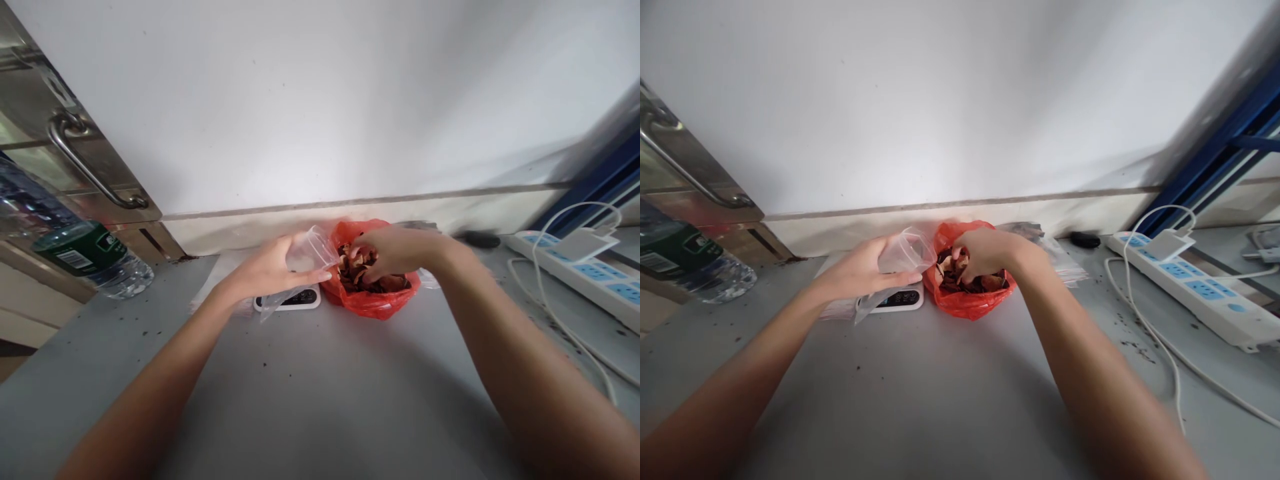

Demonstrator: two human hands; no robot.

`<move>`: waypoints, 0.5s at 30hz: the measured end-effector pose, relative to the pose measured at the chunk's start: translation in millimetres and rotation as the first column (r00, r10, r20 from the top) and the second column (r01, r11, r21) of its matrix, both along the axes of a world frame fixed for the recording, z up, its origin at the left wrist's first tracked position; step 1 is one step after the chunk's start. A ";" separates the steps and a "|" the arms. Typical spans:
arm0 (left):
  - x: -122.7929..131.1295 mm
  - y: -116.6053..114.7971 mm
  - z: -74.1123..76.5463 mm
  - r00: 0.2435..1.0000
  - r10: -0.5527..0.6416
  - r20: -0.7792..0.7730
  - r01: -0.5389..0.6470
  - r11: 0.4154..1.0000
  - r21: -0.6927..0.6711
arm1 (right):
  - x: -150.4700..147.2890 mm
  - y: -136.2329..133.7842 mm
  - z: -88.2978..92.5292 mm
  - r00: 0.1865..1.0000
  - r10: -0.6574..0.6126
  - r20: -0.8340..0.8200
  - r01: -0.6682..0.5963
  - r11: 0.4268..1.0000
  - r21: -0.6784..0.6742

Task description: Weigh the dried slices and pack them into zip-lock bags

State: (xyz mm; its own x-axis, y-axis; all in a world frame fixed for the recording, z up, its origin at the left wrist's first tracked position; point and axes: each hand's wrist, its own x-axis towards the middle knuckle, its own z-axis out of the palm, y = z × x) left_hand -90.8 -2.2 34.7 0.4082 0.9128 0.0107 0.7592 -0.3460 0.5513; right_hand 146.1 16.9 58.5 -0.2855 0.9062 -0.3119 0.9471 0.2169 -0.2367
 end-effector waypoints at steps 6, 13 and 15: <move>2.1 -1.4 -0.8 0.998 -0.009 -0.061 0.006 0.999 -0.044 | -3.4 9.8 -15.0 0.994 0.085 0.065 -0.081 0.994 -0.070; 2.9 -2.4 -0.1 0.998 0.005 -0.064 -0.007 0.999 -0.033 | 13.2 19.4 -12.4 0.993 0.115 -0.040 -0.111 0.990 0.090; 3.5 -4.0 0.9 0.998 0.006 -0.069 -0.008 0.999 -0.033 | 17.9 17.2 -5.4 0.986 0.109 -0.127 -0.095 0.989 0.114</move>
State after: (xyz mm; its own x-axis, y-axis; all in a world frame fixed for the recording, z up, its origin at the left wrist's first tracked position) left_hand -87.3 -6.2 35.6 0.4006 0.9150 -0.0472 0.7978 -0.3230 0.5090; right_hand 163.9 34.1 53.1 -0.4108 0.8962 -0.1676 0.8803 0.3420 -0.3288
